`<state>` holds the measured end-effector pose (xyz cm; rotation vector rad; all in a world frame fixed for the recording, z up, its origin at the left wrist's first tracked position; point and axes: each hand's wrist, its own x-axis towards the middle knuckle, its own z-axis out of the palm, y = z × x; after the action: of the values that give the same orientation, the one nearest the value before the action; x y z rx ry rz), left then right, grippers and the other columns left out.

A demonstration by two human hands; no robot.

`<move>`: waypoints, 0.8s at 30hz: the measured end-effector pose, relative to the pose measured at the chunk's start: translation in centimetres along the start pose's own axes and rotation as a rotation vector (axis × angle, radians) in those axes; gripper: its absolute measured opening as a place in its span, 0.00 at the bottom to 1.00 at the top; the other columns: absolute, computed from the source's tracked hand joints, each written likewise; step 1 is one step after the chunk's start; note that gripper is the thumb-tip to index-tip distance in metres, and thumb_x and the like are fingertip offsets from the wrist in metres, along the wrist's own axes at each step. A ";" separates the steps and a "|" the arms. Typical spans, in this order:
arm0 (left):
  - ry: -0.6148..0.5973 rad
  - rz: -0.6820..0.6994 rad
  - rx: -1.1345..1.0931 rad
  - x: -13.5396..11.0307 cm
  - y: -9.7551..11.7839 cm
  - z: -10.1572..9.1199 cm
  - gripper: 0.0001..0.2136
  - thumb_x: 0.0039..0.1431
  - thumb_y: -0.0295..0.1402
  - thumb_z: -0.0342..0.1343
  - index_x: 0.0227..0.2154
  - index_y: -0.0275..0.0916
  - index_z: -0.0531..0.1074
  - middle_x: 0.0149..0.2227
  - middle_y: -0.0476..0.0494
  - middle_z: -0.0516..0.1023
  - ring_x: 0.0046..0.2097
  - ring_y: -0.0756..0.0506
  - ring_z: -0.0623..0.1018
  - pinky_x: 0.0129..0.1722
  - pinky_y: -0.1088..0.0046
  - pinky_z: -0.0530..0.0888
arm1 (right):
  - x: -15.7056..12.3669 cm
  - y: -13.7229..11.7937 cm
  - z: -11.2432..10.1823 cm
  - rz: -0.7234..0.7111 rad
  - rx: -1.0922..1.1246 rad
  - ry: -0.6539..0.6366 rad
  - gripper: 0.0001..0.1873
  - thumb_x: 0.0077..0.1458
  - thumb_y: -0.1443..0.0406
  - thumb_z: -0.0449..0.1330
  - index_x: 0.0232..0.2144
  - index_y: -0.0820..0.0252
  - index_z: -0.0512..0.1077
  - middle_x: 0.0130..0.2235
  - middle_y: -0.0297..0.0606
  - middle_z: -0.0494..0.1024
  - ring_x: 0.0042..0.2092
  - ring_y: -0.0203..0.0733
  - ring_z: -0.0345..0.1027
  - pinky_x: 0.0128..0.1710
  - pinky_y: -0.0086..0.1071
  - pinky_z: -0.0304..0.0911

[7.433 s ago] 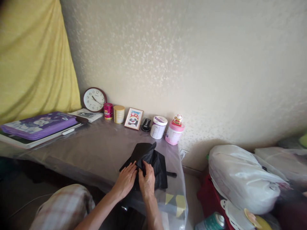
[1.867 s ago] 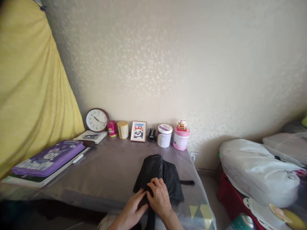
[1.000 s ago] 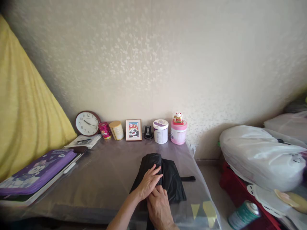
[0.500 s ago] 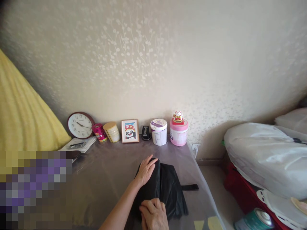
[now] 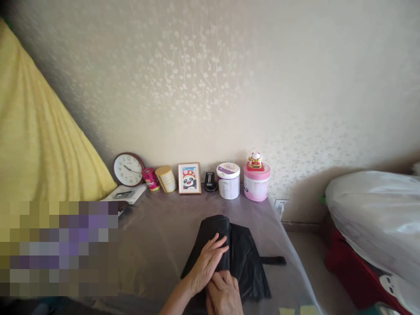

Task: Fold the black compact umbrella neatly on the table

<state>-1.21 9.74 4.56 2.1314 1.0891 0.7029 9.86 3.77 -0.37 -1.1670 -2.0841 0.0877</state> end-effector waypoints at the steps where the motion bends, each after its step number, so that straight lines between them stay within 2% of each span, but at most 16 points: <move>1: 0.014 -0.023 -0.024 -0.2 -0.4 0.0 0.21 0.66 0.40 0.31 0.53 0.51 0.65 0.62 0.54 0.57 0.65 0.45 0.50 0.62 0.56 0.50 | 0.1 -0.1 -0.2 0.003 0.005 -0.020 0.11 0.46 0.74 0.55 0.31 0.54 0.70 0.33 0.32 0.75 0.35 0.39 0.63 0.33 0.30 0.54; 6: 0.083 -0.070 -0.119 -0.6 -2.1 0.2 0.21 0.66 0.43 0.33 0.55 0.48 0.63 0.64 0.52 0.51 0.65 0.43 0.49 0.63 0.57 0.49 | 0.7 -0.2 -1.3 -0.036 0.016 -0.018 0.12 0.48 0.73 0.56 0.33 0.53 0.70 0.35 0.31 0.76 0.35 0.39 0.65 0.34 0.29 0.57; 10: 0.119 -0.118 -0.181 -1.9 -2.3 0.8 0.22 0.65 0.43 0.34 0.58 0.45 0.59 0.64 0.50 0.49 0.65 0.44 0.49 0.63 0.60 0.50 | 0.7 0.2 -1.7 -0.085 -0.016 -0.062 0.13 0.49 0.73 0.55 0.37 0.53 0.71 0.39 0.34 0.77 0.37 0.40 0.67 0.34 0.29 0.61; 13: 0.129 -0.142 -0.178 -3.0 -2.3 1.5 0.22 0.65 0.43 0.34 0.59 0.44 0.56 0.64 0.49 0.49 0.65 0.44 0.50 0.63 0.60 0.50 | 0.8 0.2 -1.7 -0.120 -0.024 -0.042 0.16 0.48 0.73 0.54 0.38 0.53 0.71 0.38 0.36 0.77 0.35 0.42 0.68 0.32 0.31 0.65; 17: 0.188 -0.158 -0.188 -4.3 -2.4 2.7 0.22 0.66 0.42 0.33 0.60 0.43 0.54 0.64 0.47 0.49 0.64 0.44 0.51 0.63 0.59 0.52 | 1.0 0.0 -2.6 -0.119 0.094 -0.024 0.16 0.51 0.72 0.53 0.39 0.48 0.72 0.38 0.36 0.78 0.35 0.44 0.71 0.33 0.33 0.69; 20: 0.203 -0.176 -0.129 -5.1 -2.3 3.4 0.23 0.66 0.41 0.33 0.60 0.41 0.53 0.64 0.45 0.50 0.64 0.43 0.52 0.62 0.58 0.52 | 1.0 1.3 -4.3 0.004 0.198 -0.051 0.12 0.56 0.67 0.52 0.38 0.48 0.72 0.42 0.37 0.77 0.40 0.44 0.73 0.39 0.31 0.70; 22: 0.186 -0.196 -0.072 -5.5 -2.1 3.5 0.24 0.66 0.43 0.34 0.61 0.40 0.51 0.64 0.44 0.49 0.64 0.42 0.52 0.62 0.56 0.52 | 0.7 3.2 -5.6 0.152 0.191 0.009 0.12 0.57 0.62 0.50 0.38 0.50 0.73 0.42 0.38 0.77 0.43 0.44 0.73 0.42 0.30 0.69; 24: 0.173 -0.202 -0.027 -5.8 -1.9 3.6 0.26 0.65 0.45 0.36 0.62 0.38 0.49 0.64 0.43 0.47 0.64 0.41 0.51 0.62 0.56 0.52 | 0.2 5.9 -6.6 0.305 0.099 0.076 0.15 0.57 0.57 0.49 0.40 0.52 0.72 0.43 0.39 0.76 0.45 0.45 0.71 0.46 0.33 0.67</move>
<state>-2.66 4.66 -0.14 1.9313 1.3575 0.8108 18.15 5.58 2.30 -1.3961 -1.8024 0.2831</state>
